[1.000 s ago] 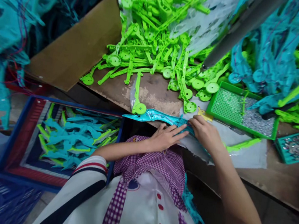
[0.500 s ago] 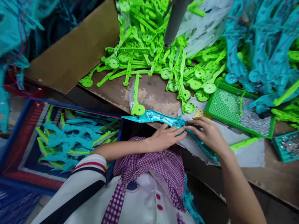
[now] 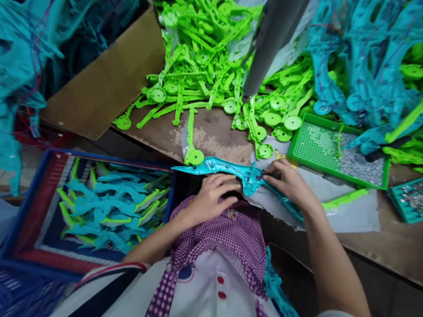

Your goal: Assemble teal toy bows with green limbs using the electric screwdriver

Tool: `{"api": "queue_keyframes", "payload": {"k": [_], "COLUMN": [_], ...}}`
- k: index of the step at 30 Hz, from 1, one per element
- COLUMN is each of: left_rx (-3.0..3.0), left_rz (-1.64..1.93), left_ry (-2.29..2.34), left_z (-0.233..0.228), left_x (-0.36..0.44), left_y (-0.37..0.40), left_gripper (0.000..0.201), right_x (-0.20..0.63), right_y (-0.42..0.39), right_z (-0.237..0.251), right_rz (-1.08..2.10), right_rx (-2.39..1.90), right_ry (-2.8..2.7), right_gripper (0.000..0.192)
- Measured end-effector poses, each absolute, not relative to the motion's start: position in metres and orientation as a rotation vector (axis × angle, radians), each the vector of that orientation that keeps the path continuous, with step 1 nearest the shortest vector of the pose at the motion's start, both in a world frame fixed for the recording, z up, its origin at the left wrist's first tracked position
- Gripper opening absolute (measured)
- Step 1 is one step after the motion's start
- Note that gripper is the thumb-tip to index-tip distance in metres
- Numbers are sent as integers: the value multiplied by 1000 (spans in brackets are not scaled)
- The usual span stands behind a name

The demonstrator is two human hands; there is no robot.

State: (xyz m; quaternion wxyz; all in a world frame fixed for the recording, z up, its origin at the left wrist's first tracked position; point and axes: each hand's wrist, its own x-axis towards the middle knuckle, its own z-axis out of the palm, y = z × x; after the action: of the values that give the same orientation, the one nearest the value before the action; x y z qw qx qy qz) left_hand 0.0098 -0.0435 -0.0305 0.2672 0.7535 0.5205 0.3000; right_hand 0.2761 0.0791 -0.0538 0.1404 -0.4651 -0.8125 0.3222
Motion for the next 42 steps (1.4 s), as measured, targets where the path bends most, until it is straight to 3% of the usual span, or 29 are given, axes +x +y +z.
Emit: {"api": "queue_keyframes", "payload": {"k": [2, 8, 15, 21, 24, 29, 42], "left_rx": [1887, 1948, 2087, 2272, 2357, 2524, 2657], "left_rz": [842, 487, 374, 109, 20, -58, 156], "left_ry": [1447, 1178, 1166, 1062, 995, 875, 759], "left_z": [-15, -22, -42, -26, -19, -13, -33], "left_x": [11, 58, 75, 76, 79, 84, 73], "left_y": [-22, 69, 80, 91, 94, 94, 81], "left_gripper": [24, 33, 21, 35, 51, 58, 43], "right_x": [276, 271, 267, 287, 287, 254, 297], "right_y": [85, 88, 74, 48, 34, 39, -24], "right_z": [-53, -47, -48, -12, 14, 36, -49], "right_rz": [964, 967, 930, 791, 653, 504, 328], "right_rx": [-1339, -1374, -1338, -1366, -1415, -1288, -1625], "right_ry": [-2395, -2419, -2259, -1997, -1729, -1366, -1899], "right_gripper": [13, 12, 11, 25, 23, 26, 25]}}
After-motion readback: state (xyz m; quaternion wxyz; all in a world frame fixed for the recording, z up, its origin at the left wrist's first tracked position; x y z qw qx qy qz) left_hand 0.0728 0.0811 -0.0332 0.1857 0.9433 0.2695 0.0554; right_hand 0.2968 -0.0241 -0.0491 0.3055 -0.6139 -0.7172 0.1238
